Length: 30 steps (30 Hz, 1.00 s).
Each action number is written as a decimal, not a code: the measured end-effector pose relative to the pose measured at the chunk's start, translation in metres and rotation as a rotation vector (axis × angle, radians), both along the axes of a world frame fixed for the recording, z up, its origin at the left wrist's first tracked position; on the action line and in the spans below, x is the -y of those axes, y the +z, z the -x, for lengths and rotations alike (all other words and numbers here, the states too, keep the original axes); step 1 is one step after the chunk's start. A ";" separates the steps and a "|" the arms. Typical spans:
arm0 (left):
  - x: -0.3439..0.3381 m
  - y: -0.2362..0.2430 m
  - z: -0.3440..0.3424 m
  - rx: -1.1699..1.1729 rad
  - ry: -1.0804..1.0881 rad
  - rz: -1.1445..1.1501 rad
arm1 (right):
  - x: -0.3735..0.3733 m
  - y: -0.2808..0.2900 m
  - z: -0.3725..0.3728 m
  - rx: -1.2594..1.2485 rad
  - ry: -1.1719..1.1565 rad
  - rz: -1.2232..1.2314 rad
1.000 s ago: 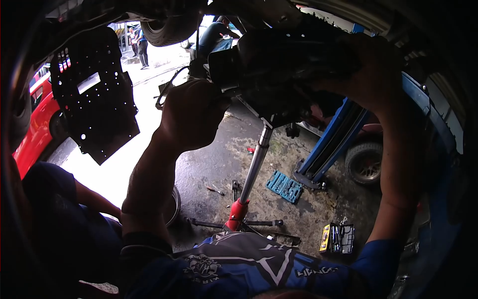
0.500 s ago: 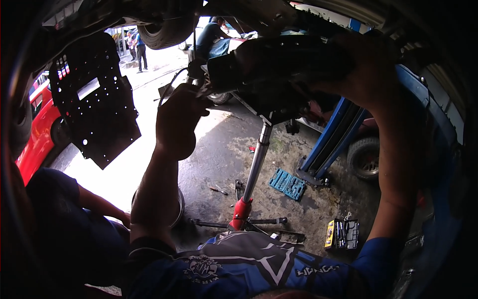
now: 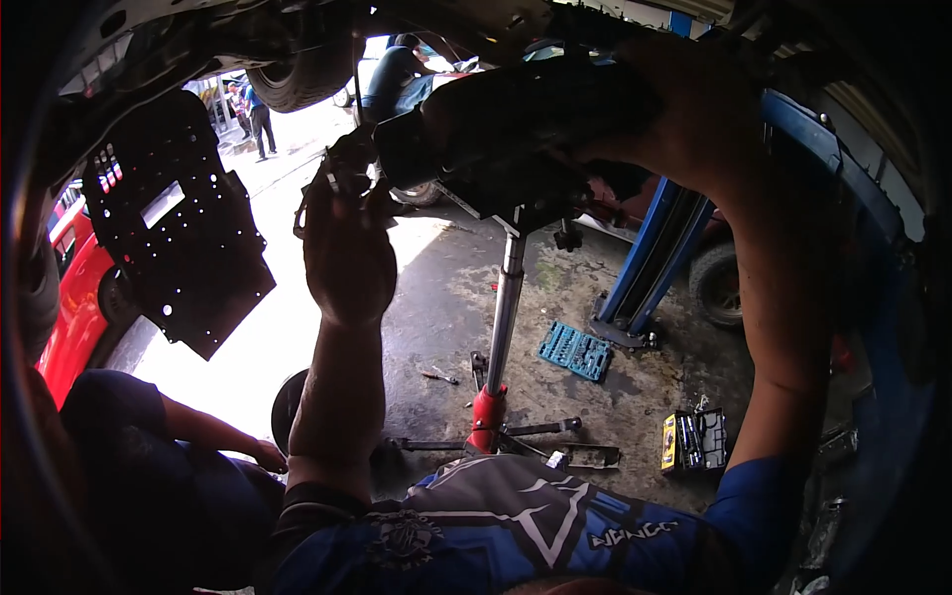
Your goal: Installing or securing a mechanical part underneath a vehicle.
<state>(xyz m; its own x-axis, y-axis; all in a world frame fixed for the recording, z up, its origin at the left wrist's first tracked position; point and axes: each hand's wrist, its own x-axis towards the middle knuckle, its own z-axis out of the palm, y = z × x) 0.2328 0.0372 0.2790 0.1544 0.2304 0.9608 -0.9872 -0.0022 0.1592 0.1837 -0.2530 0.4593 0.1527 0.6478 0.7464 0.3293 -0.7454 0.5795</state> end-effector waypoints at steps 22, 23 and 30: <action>0.045 0.018 0.007 -0.128 -0.371 0.016 | -0.015 -0.088 -0.004 0.248 0.284 -0.516; 0.046 0.015 -0.002 0.047 -0.278 -0.020 | -0.016 -0.092 -0.004 0.237 0.285 -0.516; 0.053 0.024 0.008 0.104 -0.251 0.117 | -0.019 -0.140 -0.011 0.112 0.388 -0.936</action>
